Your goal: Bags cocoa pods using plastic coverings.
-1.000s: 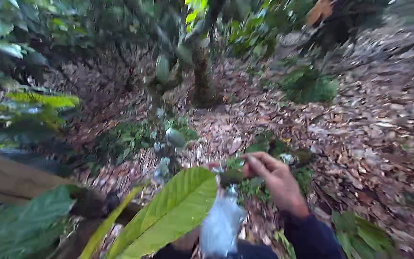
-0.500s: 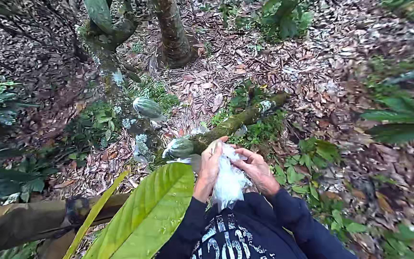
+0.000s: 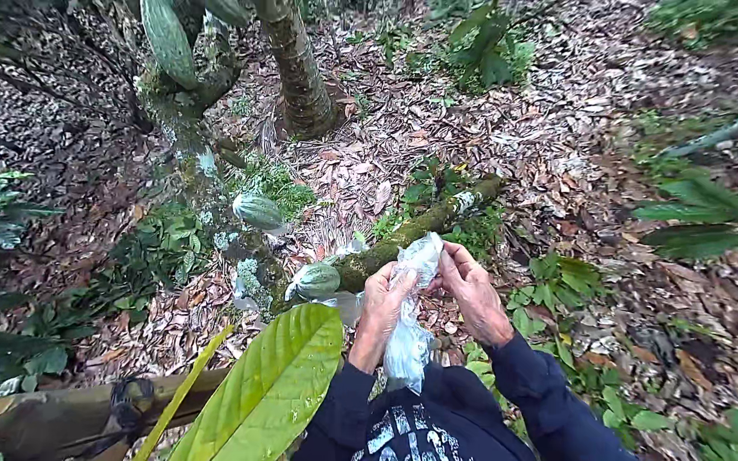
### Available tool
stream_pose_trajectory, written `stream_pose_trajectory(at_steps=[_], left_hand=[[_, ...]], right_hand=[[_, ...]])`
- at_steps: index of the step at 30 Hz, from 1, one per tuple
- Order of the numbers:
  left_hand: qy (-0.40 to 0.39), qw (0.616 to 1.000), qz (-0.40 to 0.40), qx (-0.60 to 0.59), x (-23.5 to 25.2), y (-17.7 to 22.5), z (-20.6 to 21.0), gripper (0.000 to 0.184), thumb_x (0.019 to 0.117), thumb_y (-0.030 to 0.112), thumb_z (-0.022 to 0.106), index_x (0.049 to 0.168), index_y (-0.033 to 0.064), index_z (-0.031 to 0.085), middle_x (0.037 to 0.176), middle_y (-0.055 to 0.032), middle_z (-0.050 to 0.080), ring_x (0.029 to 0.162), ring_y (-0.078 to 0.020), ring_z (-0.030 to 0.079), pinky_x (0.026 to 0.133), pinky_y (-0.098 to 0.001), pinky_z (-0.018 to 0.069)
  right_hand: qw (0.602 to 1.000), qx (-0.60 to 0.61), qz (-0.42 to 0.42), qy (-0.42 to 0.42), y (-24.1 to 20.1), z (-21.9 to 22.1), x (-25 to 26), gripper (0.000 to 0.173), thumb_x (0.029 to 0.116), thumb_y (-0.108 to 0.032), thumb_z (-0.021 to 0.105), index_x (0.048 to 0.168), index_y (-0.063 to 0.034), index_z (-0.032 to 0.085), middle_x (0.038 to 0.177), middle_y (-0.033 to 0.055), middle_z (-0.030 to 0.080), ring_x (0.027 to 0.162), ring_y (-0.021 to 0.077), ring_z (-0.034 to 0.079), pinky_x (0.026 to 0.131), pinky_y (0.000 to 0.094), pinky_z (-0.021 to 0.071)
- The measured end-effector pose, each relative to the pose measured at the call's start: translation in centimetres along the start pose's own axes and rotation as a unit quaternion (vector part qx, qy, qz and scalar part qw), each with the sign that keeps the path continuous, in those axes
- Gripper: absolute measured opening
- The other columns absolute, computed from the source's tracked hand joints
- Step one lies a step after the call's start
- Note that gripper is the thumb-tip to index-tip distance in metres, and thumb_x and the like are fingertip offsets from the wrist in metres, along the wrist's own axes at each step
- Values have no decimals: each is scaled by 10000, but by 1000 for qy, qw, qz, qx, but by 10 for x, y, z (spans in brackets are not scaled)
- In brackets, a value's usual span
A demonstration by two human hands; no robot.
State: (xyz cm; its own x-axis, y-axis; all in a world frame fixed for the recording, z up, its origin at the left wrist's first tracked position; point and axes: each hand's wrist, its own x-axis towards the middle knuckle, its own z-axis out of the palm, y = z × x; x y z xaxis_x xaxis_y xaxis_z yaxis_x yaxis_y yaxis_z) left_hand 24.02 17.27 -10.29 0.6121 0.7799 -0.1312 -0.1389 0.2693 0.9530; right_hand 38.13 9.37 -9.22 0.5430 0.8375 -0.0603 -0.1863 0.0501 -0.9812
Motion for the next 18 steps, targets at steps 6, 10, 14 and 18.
stream_pose_trajectory(at_steps=[6,10,14,18], left_hand=[[9,999,41,5,15,9,16,214,1007,102,632,1139,-64,661,918,-129,716,796,-162,681,772,-315,590],[-11,997,-14,-76,24,14,17,288,1090,199,495,1121,-25,673,826,-101,683,643,-115,620,580,-265,545],[-12,971,-52,-234,32,17,21,356,1132,308,337,1155,31,559,693,-88,585,474,-119,529,417,-240,463],[85,983,-19,-160,39,24,23,422,1133,320,335,1108,-5,602,737,-76,619,593,-123,602,555,-263,547]], right_hand=[[997,33,-60,38,-5,-4,17,441,921,-48,716,1326,50,569,1106,148,732,932,226,733,800,355,639],[995,28,-92,27,-24,-4,30,172,1002,-85,626,1124,24,678,843,82,717,591,141,645,506,278,565],[995,-17,-94,-29,-32,-4,30,260,1056,-208,574,1179,7,655,957,103,718,802,213,714,703,359,633],[989,-82,-70,-106,-15,-5,9,299,997,-315,668,1133,-51,694,986,43,740,869,158,712,774,328,611]])
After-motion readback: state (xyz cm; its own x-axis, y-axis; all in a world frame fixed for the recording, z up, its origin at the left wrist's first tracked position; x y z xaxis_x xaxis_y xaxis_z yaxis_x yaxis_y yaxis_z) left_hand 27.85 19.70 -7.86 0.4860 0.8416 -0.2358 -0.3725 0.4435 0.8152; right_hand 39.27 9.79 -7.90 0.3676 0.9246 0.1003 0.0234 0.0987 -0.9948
